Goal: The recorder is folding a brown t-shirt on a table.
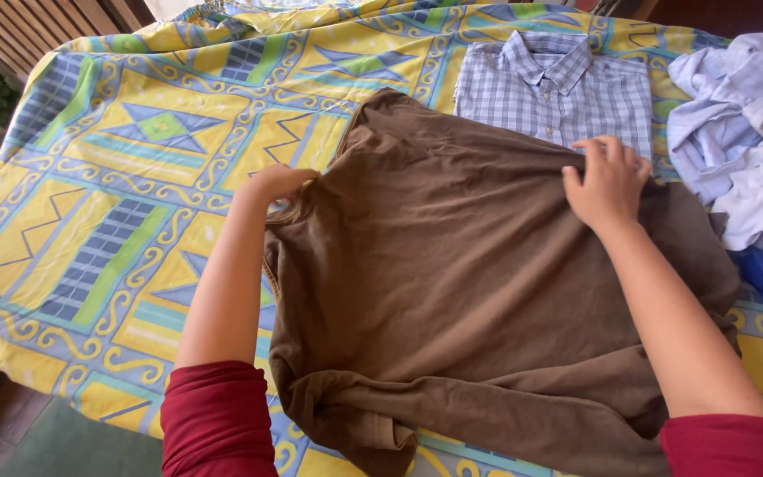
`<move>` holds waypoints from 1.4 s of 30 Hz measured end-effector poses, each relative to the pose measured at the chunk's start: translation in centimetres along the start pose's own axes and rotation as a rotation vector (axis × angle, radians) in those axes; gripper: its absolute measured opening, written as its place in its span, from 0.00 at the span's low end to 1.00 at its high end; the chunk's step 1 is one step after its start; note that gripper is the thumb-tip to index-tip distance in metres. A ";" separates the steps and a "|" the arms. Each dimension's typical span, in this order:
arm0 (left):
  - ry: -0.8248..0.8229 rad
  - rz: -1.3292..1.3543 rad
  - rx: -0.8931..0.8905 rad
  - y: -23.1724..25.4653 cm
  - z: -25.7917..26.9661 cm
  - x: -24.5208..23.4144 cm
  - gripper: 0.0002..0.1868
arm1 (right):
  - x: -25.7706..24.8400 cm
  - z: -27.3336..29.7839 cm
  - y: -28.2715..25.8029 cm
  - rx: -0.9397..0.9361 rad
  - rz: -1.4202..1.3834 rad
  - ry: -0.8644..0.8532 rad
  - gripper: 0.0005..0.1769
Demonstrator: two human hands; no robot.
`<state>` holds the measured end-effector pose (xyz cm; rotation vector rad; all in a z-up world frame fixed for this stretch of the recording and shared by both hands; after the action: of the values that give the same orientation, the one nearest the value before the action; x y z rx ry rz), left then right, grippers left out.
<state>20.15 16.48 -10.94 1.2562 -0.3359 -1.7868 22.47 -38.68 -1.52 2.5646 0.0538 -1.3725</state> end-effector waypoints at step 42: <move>0.198 -0.546 0.618 3.9 7.5 9.1 0.34 | 0.1 9.8 -4.5 -0.239 -0.188 -0.488 0.39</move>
<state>14.99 5.19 -10.68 2.1039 -0.4867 -2.0593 13.84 -36.49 -7.68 2.0157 0.3580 -1.8940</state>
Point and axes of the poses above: each hand's wrist, its own z-axis away from the middle knuckle, its own x-axis out of the palm, y = z × x, the point moved 10 cm from there along -z, towards the middle knuckle, and after that the axes turned 15 degrees about z, right-handed, at the moved point
